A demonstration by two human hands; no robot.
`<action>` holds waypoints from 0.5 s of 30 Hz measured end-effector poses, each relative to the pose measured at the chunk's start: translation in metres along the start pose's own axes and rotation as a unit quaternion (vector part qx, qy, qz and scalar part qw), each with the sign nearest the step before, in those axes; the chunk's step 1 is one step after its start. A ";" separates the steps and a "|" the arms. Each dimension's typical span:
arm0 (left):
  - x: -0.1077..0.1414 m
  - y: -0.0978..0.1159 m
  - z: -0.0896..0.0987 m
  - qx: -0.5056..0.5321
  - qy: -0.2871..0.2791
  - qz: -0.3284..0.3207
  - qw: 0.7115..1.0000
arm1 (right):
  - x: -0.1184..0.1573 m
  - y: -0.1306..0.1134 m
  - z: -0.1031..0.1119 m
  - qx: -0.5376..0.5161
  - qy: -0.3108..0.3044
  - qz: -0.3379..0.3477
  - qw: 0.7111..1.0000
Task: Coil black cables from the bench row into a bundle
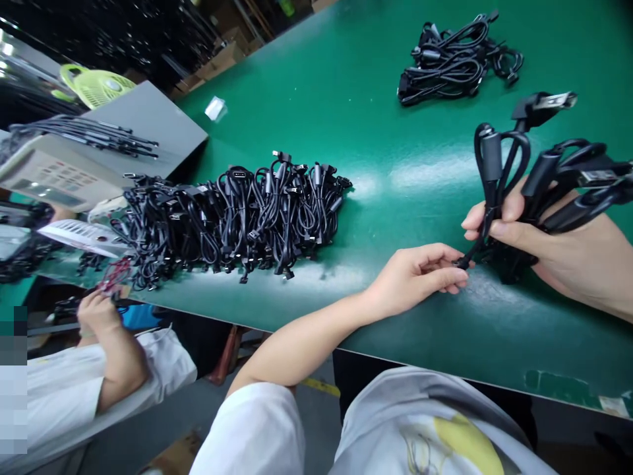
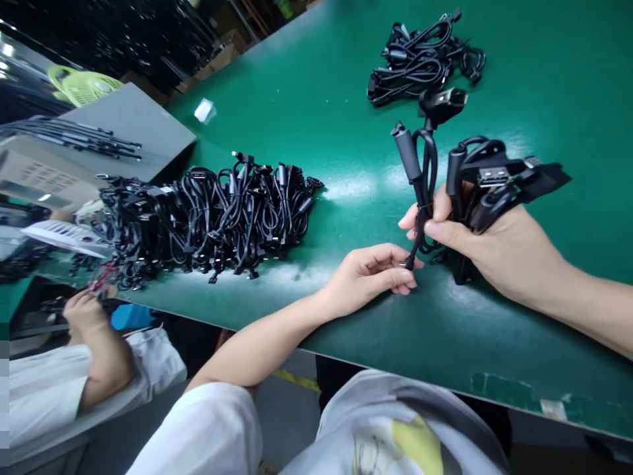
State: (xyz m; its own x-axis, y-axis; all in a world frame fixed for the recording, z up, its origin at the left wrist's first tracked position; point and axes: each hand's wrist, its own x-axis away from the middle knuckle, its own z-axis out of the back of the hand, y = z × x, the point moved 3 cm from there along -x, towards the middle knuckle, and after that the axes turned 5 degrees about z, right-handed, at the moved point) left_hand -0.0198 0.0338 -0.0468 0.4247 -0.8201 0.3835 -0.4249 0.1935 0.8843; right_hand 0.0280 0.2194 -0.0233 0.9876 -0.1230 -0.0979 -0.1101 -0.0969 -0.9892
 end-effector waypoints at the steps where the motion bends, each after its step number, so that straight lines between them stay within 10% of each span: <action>1: 0.000 0.000 0.001 -0.007 0.011 -0.007 1.000 | 0.000 -0.001 0.000 0.010 -0.003 0.005 1.000; 15: -0.001 -0.001 0.010 -0.098 0.064 -0.075 0.990 | 0.004 -0.005 -0.001 0.064 0.005 0.000 0.998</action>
State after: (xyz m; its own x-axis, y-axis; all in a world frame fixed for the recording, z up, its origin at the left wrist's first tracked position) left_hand -0.0277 0.0288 -0.0510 0.5744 -0.7749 0.2639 -0.1919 0.1860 0.9636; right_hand 0.0326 0.2179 -0.0189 0.9863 -0.1333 -0.0976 -0.0944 0.0301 -0.9951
